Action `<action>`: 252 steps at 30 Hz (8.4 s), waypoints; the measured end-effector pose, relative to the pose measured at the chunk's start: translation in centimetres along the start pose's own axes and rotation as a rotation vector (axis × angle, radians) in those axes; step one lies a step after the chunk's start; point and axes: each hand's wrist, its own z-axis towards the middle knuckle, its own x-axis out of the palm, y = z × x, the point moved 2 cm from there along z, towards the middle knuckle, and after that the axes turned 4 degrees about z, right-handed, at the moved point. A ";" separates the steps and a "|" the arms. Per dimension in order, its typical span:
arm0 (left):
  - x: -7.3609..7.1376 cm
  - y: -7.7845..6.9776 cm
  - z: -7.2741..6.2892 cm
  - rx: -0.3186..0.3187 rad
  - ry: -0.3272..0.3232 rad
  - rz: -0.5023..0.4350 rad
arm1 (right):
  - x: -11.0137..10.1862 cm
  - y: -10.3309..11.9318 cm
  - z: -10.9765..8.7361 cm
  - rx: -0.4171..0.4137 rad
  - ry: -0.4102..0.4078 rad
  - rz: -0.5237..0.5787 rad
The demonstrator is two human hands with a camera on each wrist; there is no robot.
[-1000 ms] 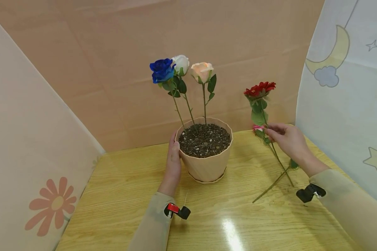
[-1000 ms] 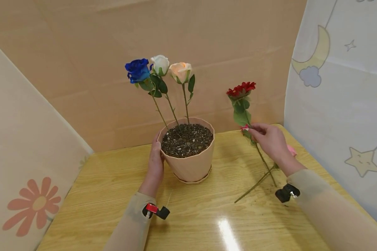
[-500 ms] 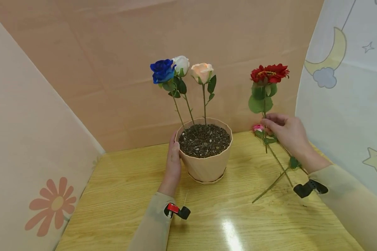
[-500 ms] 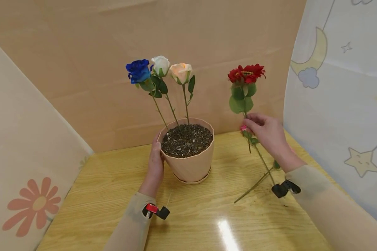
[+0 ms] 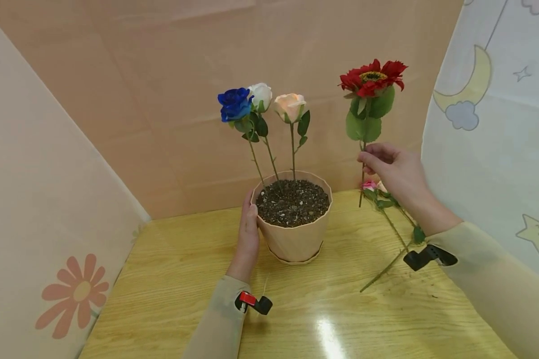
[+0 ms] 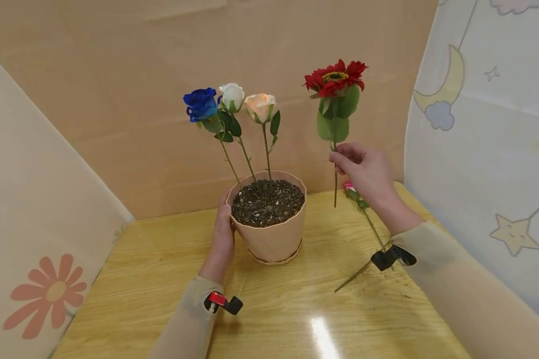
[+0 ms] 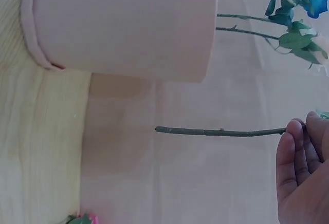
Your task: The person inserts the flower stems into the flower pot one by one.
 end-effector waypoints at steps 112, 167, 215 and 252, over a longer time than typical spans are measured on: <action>0.5 -0.6 0.1 -0.021 -0.010 0.014 | 11.5 -1.2 2.0 -0.200 0.079 -0.218; 0.5 -0.4 0.4 0.035 0.000 0.003 | 12.7 0.9 5.1 -0.286 -0.008 -0.136; 0.5 -0.3 0.5 0.010 -0.001 -0.020 | 13.1 -0.3 4.7 -0.160 0.084 -0.220; 0.3 -0.2 0.9 0.031 0.000 -0.006 | 1.0 -1.1 -2.0 -0.070 0.071 -0.300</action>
